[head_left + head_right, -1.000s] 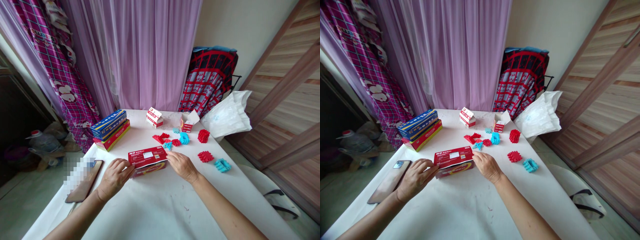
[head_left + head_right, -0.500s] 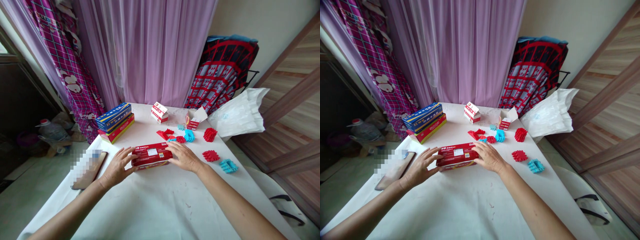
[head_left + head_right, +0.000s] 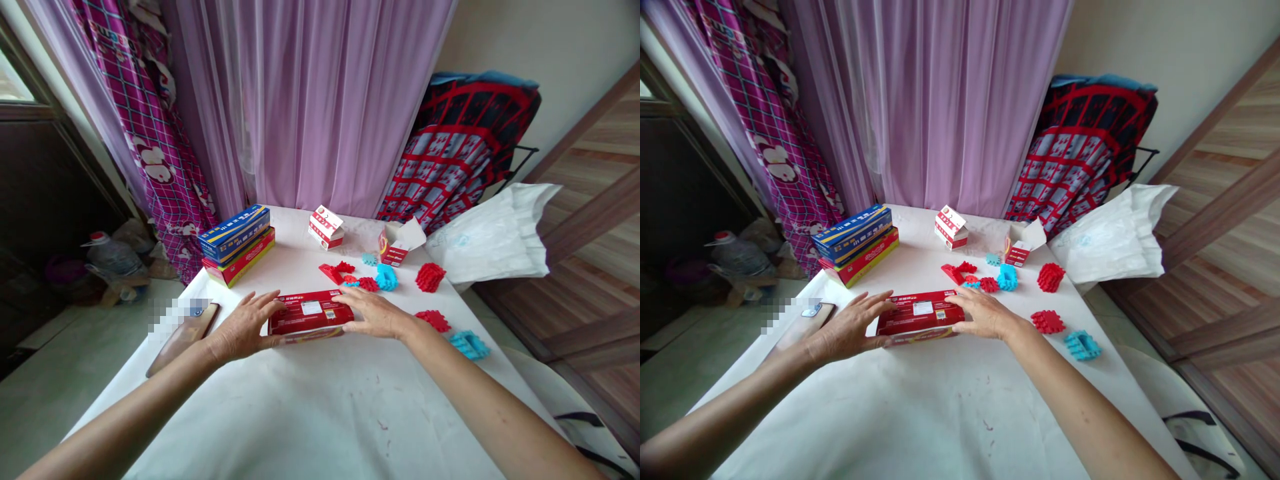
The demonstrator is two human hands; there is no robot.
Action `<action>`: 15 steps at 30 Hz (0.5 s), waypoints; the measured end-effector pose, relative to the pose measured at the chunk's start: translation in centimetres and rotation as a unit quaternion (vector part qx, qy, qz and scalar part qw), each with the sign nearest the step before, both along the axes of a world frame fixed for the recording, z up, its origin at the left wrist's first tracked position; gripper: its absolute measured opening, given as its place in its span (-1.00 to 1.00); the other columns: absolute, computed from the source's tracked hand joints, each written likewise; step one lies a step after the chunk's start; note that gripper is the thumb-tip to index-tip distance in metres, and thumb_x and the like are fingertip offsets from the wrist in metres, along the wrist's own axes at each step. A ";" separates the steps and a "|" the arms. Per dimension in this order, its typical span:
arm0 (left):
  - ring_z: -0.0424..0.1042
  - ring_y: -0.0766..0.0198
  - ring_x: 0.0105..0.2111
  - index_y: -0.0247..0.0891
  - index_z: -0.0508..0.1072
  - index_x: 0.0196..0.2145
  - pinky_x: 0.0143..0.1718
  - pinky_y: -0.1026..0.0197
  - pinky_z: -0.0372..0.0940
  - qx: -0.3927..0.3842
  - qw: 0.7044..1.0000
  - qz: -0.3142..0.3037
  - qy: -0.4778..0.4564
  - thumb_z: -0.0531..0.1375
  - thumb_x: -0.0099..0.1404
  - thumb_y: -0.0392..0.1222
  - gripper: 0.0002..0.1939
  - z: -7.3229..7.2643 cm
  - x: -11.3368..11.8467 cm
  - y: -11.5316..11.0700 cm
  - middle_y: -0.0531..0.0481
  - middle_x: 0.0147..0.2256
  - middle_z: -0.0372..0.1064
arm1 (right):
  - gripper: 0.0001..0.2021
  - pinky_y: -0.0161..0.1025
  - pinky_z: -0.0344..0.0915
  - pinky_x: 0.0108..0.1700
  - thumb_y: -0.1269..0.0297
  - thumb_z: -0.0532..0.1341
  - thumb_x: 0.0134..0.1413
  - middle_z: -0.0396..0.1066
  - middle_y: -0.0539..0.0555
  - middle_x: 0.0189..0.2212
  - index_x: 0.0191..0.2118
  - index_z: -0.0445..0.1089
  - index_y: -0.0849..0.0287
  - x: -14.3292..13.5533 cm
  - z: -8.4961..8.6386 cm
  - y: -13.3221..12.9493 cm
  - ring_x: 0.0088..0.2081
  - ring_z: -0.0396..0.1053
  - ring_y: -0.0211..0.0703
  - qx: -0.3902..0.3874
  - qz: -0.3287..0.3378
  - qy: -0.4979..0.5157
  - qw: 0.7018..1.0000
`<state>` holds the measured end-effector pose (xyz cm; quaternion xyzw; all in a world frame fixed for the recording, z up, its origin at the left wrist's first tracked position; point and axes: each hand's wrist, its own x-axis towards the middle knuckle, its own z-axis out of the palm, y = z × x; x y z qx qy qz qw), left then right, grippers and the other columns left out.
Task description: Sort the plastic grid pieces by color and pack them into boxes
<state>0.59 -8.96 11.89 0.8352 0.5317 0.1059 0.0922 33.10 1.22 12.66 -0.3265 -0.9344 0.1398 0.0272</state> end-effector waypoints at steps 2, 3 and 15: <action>0.34 -0.01 0.16 -0.17 0.29 0.14 0.23 -0.24 0.14 0.013 1.000 -0.004 -0.008 0.23 0.26 0.04 -0.46 0.0 0.1 0.4 -0.26 0.24 0.25 | -0.33 0.11 0.16 0.27 0.05 0.32 0.07 0.17 0.23 0.31 0.29 0.25 0.07 -0.3 0.0 0.2 0.29 0.16 0.17 0.002 -0.003 0.010 1.000; 0.38 0.02 0.13 -0.17 0.30 0.13 0.21 -0.17 0.19 0.021 1.000 -0.010 -0.015 0.22 0.28 0.00 -0.49 0.0 0.0 0.7 -0.23 0.20 0.31 | -0.32 0.10 0.19 0.25 0.06 0.32 0.07 0.19 0.23 0.30 0.30 0.24 0.08 -0.5 0.0 0.3 0.27 0.20 0.16 0.002 -0.004 0.014 1.000; 0.33 -0.01 0.15 0.11 0.15 0.31 0.13 -0.11 0.28 0.121 0.990 -0.032 0.061 -0.05 0.45 -0.15 -0.49 -1.9 0.2 0.2 -0.19 0.25 0.21 | -0.46 0.11 0.25 0.18 0.21 0.14 0.29 0.11 0.28 0.31 0.35 0.14 0.01 -0.8 -2.3 -1.3 0.23 0.23 0.13 0.114 -0.012 -0.014 0.993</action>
